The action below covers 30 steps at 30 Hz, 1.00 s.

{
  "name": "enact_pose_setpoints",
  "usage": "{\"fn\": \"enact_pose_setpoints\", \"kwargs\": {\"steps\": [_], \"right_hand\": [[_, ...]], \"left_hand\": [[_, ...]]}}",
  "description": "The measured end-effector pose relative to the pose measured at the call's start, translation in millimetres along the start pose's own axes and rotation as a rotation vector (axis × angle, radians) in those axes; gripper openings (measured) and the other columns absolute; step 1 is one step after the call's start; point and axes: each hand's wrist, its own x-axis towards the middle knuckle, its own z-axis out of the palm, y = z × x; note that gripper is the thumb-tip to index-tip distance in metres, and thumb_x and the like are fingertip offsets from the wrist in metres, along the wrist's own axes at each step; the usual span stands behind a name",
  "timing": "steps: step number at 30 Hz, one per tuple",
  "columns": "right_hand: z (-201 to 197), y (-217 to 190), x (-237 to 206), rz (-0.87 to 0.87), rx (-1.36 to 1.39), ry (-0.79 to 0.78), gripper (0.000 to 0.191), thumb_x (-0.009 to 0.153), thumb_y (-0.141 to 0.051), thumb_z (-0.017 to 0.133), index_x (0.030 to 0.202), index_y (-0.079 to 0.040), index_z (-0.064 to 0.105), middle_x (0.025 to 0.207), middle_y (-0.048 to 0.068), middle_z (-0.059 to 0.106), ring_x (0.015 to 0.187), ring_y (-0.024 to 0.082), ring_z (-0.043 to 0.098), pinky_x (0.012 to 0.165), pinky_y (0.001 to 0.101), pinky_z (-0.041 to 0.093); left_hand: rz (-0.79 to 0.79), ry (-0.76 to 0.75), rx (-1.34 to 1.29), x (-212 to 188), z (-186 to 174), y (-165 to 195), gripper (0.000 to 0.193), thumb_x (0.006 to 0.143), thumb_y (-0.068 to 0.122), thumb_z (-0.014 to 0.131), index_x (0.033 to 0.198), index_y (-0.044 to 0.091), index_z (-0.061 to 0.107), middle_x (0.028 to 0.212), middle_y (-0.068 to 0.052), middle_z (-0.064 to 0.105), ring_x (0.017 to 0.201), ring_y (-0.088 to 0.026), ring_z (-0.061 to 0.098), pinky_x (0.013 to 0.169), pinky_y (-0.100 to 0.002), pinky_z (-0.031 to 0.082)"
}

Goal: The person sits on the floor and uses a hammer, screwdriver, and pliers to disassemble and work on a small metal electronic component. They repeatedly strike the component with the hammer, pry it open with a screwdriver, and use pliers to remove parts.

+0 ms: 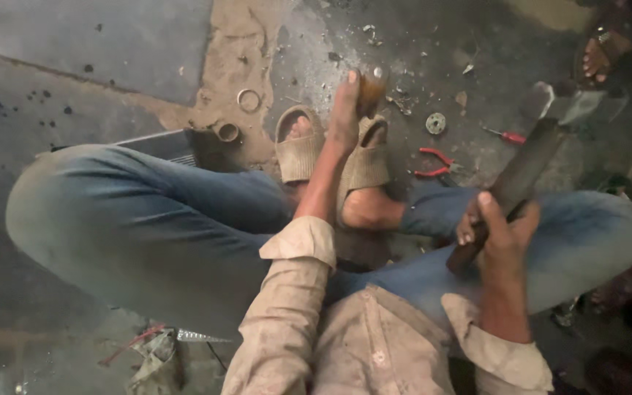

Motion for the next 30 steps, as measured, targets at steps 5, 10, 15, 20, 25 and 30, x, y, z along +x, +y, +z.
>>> {"fn": "enact_pose_setpoints", "kwargs": {"steps": [5, 10, 15, 20, 25, 30], "right_hand": [[6.8, -6.8, -14.8, -0.059, -0.007, -0.068, 0.030, 0.097, -0.009, 0.063, 0.122, -0.001, 0.049, 0.075, 0.009, 0.049, 0.052, 0.018, 0.048, 0.048, 0.0331, 0.042], [9.3, -10.6, -14.4, 0.034, 0.019, -0.075, 0.031, 0.094, -0.011, 0.063, 0.121, 0.000, 0.050, 0.072, 0.009, 0.049, 0.048, 0.017, 0.047, 0.044, 0.0326, 0.042], [12.3, -1.5, -10.1, 0.105, 0.011, -0.078, 0.028, 0.096, -0.012, 0.063, 0.117, 0.000, 0.051, 0.073, 0.009, 0.050, 0.048, 0.017, 0.047, 0.044, 0.0316, 0.042], [11.1, 8.1, -8.7, 0.162, -0.024, -0.047, 0.026, 0.096, -0.012, 0.065, 0.114, -0.001, 0.050, 0.075, 0.010, 0.053, 0.051, 0.017, 0.050, 0.045, 0.0311, 0.042], [14.8, 17.3, -5.4, 0.198, -0.023, -0.097, 0.025, 0.096, -0.012, 0.066, 0.112, -0.001, 0.050, 0.074, 0.010, 0.054, 0.050, 0.017, 0.051, 0.044, 0.0313, 0.042], [19.3, 15.1, -9.2, 0.210, -0.054, -0.087, 0.028, 0.094, -0.013, 0.066, 0.116, -0.002, 0.053, 0.074, 0.008, 0.054, 0.050, 0.015, 0.051, 0.043, 0.0292, 0.042]], "left_hand": [[-0.022, 0.080, 0.185, -2.5, 9.9, 13.3, 0.060, 0.103, 0.058, 0.043, 0.080, 0.007, 0.065, 0.067, 0.000, 0.059, 0.062, -0.012, 0.053, 0.059, -0.031, 0.041], [-0.009, 0.004, 0.166, 1.7, 6.7, 11.0, 0.055, 0.104, 0.052, 0.049, 0.069, 0.010, 0.058, 0.062, 0.001, 0.051, 0.058, -0.011, 0.047, 0.057, -0.032, 0.037], [-0.039, 0.091, 0.142, -0.6, 5.3, 5.5, 0.049, 0.104, 0.048, 0.054, 0.073, 0.011, 0.052, 0.067, 0.003, 0.045, 0.062, -0.011, 0.042, 0.056, -0.033, 0.035], [-0.160, -0.006, 0.097, -0.2, 4.7, 6.8, 0.050, 0.103, 0.049, 0.048, 0.069, 0.013, 0.054, 0.063, 0.005, 0.046, 0.057, -0.009, 0.039, 0.052, -0.031, 0.030], [-0.098, -0.009, 0.104, -1.7, 4.2, 2.2, 0.054, 0.106, 0.049, 0.050, 0.066, 0.013, 0.046, 0.062, 0.004, 0.040, 0.057, -0.009, 0.036, 0.052, -0.031, 0.028], [-0.125, 0.031, 0.148, -3.7, 5.6, -4.3, 0.045, 0.099, 0.047, 0.051, 0.076, 0.010, 0.057, 0.065, -0.001, 0.056, 0.059, -0.012, 0.050, 0.056, -0.032, 0.040]]}}
